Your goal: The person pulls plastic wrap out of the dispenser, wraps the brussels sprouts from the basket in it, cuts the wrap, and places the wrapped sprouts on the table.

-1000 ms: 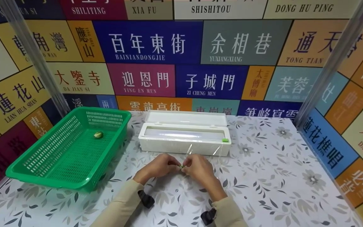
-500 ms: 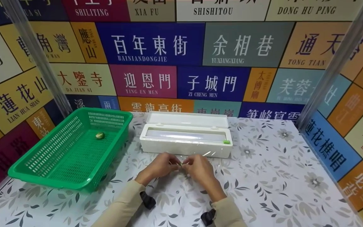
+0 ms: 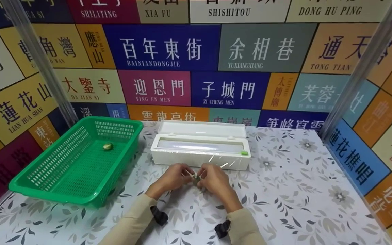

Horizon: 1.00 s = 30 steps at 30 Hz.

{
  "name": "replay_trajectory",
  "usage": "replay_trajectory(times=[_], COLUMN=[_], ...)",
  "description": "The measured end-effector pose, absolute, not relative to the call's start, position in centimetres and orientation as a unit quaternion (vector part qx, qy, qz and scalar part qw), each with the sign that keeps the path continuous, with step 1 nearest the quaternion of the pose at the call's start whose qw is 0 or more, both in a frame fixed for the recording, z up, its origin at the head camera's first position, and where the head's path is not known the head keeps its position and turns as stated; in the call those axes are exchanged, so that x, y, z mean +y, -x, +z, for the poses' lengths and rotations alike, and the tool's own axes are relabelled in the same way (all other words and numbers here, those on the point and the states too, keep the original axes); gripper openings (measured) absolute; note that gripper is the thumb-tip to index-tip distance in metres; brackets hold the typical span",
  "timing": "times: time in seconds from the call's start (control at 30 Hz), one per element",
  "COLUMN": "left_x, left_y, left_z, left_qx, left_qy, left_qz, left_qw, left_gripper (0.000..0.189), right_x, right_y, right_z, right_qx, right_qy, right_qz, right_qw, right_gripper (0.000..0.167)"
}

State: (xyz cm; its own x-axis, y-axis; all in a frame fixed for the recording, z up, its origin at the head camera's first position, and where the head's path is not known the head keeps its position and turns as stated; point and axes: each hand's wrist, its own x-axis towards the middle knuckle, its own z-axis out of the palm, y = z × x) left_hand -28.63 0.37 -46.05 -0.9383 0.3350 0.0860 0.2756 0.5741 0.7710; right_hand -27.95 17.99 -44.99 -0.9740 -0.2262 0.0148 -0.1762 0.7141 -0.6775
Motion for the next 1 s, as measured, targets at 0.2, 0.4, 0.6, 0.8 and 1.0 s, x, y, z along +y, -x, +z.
replay_trajectory(times=[0.2,0.4,0.6,0.8,1.0], left_x=[0.0,0.1,0.5,0.6,0.6], left_y=[28.7,28.6,28.6,28.9,29.5], left_z=[-46.2,-46.5,-46.3,-46.2,-46.2], left_qx=[0.875,0.882,0.900,0.915,0.909], left_qy=[-0.161,-0.159,-0.158,-0.154,-0.154], left_qz=[0.454,0.443,0.406,0.373,0.388], left_qw=[0.039,0.021,0.004,-0.006,0.010], left_gripper=[0.017,0.023,0.022,0.021,0.020], right_x=[17.6,17.7,17.9,17.8,17.7], right_y=[28.7,29.3,29.3,29.3,28.9], right_z=[-44.8,-44.6,-44.6,-44.6,-44.6], right_qx=[0.923,0.921,0.921,0.924,0.927], right_qy=[0.101,0.110,0.107,0.102,0.114], right_qz=[-0.368,-0.369,-0.369,-0.365,-0.355], right_qw=[0.051,0.065,0.058,0.052,0.030], right_gripper=[0.018,0.015,0.016,0.016,0.015])
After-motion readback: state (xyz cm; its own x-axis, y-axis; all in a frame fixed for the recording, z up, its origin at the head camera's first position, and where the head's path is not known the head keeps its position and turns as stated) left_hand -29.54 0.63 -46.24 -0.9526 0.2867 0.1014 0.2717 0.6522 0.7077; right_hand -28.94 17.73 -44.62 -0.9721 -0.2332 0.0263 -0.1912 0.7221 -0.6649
